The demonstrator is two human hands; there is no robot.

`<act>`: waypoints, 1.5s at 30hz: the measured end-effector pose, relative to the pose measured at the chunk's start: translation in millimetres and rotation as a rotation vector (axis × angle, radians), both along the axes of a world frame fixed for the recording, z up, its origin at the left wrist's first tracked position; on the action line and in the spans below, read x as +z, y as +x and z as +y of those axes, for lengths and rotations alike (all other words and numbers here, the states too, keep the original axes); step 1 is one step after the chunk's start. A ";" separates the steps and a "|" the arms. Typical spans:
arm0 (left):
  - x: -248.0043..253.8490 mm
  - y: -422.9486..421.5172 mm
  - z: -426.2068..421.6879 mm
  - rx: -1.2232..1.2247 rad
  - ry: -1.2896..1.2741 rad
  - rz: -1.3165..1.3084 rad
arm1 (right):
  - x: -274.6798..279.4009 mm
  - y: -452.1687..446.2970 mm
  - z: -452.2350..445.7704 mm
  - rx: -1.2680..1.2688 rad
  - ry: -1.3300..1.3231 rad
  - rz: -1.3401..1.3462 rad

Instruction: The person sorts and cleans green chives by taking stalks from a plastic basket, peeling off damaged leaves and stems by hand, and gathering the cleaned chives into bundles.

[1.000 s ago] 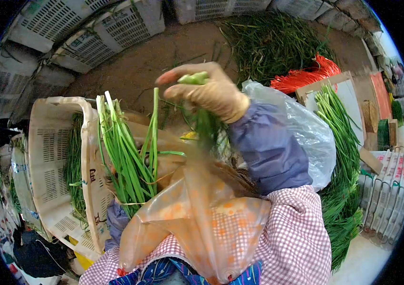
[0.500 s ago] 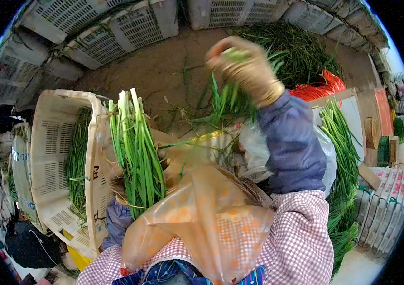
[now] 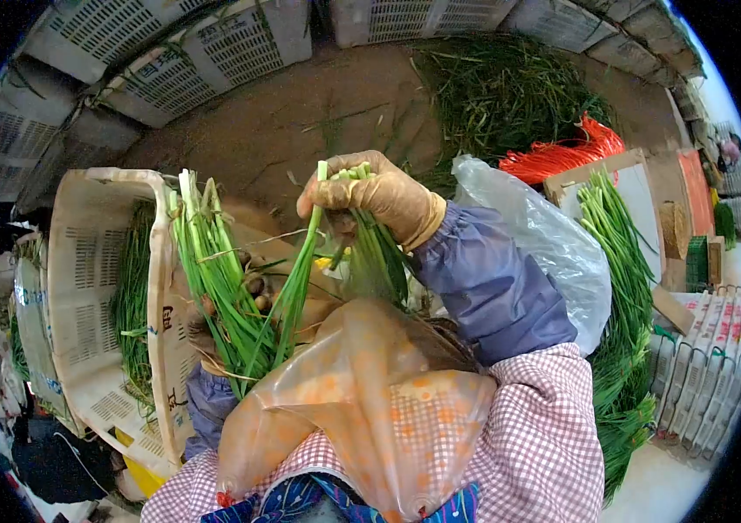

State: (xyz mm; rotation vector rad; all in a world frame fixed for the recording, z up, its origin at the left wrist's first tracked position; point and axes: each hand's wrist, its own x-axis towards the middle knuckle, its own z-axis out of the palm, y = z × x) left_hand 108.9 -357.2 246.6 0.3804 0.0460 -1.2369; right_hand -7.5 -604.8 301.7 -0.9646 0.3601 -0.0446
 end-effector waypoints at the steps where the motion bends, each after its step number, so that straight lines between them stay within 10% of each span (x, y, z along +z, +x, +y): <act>1: 3.7 -0.9 -6.7 -0.053 -0.083 0.059 | -0.7 0.8 -0.1 -0.033 0.025 -0.014; 16: 12.3 8.0 -18.9 -0.174 -0.359 0.057 | -12.5 20.3 8.3 -0.024 0.023 0.085; 23: 10.1 19.1 -15.3 -0.162 -0.500 0.065 | -25.9 -29.0 -122.9 -0.724 -0.416 0.098; 26: 21.4 20.0 -7.1 -0.109 -0.172 -0.045 | -32.9 -68.2 -201.8 -0.914 -0.544 0.112; 30: 34.2 11.4 -23.9 -0.142 0.019 -0.114 | -1.3 -42.3 -152.9 -0.584 -0.798 -0.254; 36: 54.3 6.6 -32.1 -0.179 0.283 -0.306 | 25.2 6.0 -25.2 -0.060 -0.450 0.001; 45: 60.0 -2.7 -44.9 -0.175 0.552 -0.783 | 4.5 30.7 24.9 -0.007 -0.255 0.123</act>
